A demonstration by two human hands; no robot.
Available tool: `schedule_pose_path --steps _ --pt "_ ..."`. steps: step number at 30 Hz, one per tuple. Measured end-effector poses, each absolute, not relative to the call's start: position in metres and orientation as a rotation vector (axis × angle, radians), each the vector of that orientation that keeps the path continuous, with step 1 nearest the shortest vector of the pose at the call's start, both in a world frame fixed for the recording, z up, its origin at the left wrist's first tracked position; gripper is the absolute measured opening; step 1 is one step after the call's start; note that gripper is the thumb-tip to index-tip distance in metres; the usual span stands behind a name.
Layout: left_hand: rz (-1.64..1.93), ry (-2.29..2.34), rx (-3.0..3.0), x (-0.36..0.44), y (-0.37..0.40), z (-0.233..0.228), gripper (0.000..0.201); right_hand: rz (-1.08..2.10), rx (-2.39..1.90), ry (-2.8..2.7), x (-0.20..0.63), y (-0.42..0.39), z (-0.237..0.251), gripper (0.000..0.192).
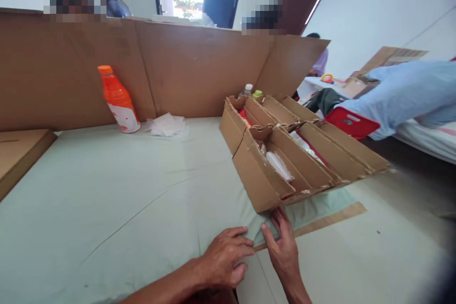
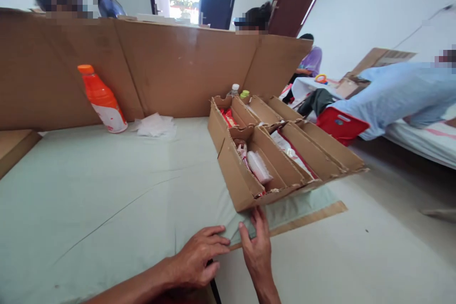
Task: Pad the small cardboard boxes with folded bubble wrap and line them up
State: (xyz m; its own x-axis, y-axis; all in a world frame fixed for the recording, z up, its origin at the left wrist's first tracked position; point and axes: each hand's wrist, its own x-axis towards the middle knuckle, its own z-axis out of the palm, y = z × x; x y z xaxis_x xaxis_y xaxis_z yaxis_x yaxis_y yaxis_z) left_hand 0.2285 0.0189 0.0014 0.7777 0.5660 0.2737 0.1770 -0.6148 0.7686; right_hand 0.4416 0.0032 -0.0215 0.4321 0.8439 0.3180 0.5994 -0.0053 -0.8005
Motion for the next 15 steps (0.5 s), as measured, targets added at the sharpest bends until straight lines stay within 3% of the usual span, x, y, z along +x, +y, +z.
schedule_pose_path --steps 5,10,15 --pt "0.757 0.563 2.044 0.224 0.013 -0.001 0.047 0.29 -1.781 -1.485 0.453 -0.009 0.018 0.037" --pt "0.743 0.575 2.002 0.223 0.014 0.006 0.047 0.058 -1.706 -1.626 0.482 -0.012 0.123 0.026" --pt "0.763 0.523 1.947 0.224 0.016 -0.004 0.048 -0.196 -1.885 -1.859 0.494 0.068 0.209 0.027"
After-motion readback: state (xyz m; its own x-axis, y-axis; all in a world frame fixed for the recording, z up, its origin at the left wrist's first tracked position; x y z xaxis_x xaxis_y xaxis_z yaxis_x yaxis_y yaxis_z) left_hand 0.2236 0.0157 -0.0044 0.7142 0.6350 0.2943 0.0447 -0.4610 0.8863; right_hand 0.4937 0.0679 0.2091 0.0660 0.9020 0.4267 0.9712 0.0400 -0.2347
